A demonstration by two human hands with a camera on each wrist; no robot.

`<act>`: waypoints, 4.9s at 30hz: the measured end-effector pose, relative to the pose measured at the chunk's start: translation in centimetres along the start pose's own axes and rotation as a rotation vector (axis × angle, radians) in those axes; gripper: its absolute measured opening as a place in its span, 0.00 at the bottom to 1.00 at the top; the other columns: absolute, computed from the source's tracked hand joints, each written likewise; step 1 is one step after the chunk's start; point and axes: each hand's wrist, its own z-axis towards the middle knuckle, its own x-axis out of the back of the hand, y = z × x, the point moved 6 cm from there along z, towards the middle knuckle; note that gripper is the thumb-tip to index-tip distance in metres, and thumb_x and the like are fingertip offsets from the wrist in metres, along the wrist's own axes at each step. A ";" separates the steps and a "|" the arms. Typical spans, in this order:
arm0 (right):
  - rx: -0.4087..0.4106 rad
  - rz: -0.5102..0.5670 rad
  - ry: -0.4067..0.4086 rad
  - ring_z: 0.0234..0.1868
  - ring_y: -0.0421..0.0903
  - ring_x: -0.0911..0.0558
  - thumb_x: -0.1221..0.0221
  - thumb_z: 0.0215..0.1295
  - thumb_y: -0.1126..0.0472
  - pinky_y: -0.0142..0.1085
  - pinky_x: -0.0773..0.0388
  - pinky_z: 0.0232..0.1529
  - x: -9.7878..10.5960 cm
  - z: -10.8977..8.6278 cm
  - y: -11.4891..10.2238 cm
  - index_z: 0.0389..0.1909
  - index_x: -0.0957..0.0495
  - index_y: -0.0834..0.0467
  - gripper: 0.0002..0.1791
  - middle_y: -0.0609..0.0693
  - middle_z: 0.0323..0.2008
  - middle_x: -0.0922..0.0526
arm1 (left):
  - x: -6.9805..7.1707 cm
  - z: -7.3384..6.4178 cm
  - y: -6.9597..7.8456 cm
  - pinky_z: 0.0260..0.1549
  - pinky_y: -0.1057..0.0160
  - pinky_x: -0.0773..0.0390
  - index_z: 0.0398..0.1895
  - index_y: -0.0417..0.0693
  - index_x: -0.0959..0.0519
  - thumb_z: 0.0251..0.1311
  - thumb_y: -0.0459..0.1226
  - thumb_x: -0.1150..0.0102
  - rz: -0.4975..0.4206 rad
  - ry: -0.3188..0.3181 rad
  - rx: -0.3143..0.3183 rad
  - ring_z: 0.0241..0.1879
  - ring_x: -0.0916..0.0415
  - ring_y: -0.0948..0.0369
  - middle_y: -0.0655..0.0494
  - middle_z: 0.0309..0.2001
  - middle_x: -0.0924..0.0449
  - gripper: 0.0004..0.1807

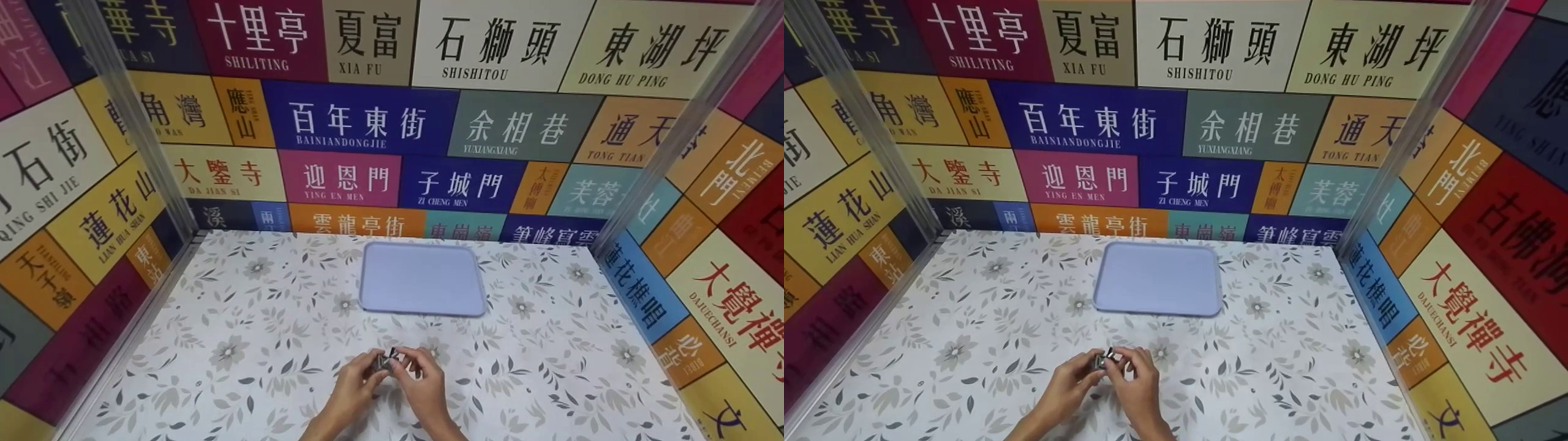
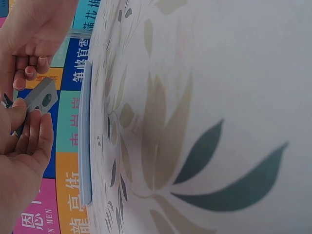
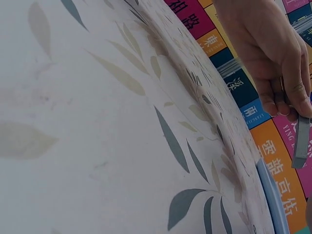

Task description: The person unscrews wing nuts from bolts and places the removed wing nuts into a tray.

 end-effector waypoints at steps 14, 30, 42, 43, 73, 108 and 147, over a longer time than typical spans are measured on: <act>0.070 -0.013 0.022 0.23 0.51 0.30 0.31 0.50 0.78 0.42 0.34 0.19 0.2 -0.1 0.3 0.36 0.16 0.65 0.12 0.54 0.23 0.24 | 0.0 -0.1 -0.1 0.34 0.71 0.18 0.55 0.38 0.21 0.65 0.39 0.38 -0.009 -0.010 0.006 0.33 0.25 0.72 0.52 0.37 0.18 0.18; -0.065 -0.041 0.058 0.24 0.47 0.29 0.30 0.52 0.75 0.35 0.31 0.23 0.6 -0.1 0.8 0.30 0.20 0.64 0.09 0.53 0.24 0.22 | 0.0 0.1 -0.1 0.36 0.70 0.17 0.57 0.33 0.22 0.65 0.39 0.37 0.022 -0.012 0.023 0.34 0.25 0.71 0.51 0.38 0.18 0.21; -0.040 -0.012 0.061 0.24 0.41 0.29 0.33 0.55 0.77 0.32 0.30 0.23 0.6 -0.3 0.8 0.32 0.18 0.65 0.07 0.55 0.24 0.22 | 0.2 0.1 -0.1 0.34 0.71 0.18 0.56 0.36 0.21 0.64 0.38 0.37 0.033 0.001 0.028 0.32 0.26 0.72 0.53 0.35 0.19 0.20; -0.036 -0.014 0.056 0.24 0.41 0.29 0.34 0.56 0.77 0.31 0.30 0.23 0.6 -0.2 0.7 0.33 0.17 0.65 0.07 0.55 0.25 0.22 | 0.2 0.1 0.0 0.33 0.71 0.18 0.56 0.36 0.21 0.64 0.38 0.37 0.034 0.004 0.023 0.32 0.27 0.72 0.52 0.34 0.20 0.20; 0.123 0.025 -0.053 0.24 0.47 0.30 0.35 0.52 0.81 0.43 0.31 0.20 0.2 0.3 -0.9 0.40 0.17 0.69 0.13 0.57 0.24 0.25 | 0.0 -0.1 0.0 0.32 0.71 0.18 0.55 0.35 0.21 0.64 0.37 0.37 0.023 0.011 -0.002 0.32 0.25 0.72 0.50 0.36 0.18 0.20; 0.058 -0.011 -0.017 0.25 0.46 0.28 0.38 0.58 0.80 0.33 0.28 0.24 0.6 0.5 -0.4 0.36 0.16 0.67 0.09 0.56 0.26 0.22 | 0.3 0.0 0.0 0.32 0.71 0.19 0.54 0.40 0.20 0.65 0.39 0.37 0.026 0.003 0.007 0.30 0.28 0.73 0.55 0.33 0.21 0.18; 0.087 -0.027 -0.018 0.26 0.47 0.27 0.35 0.55 0.80 0.31 0.27 0.26 0.7 0.9 -0.3 0.37 0.17 0.66 0.11 0.55 0.26 0.22 | 0.3 0.6 0.2 0.31 0.71 0.19 0.57 0.37 0.21 0.66 0.38 0.38 0.029 -0.013 0.040 0.32 0.27 0.73 0.53 0.36 0.19 0.20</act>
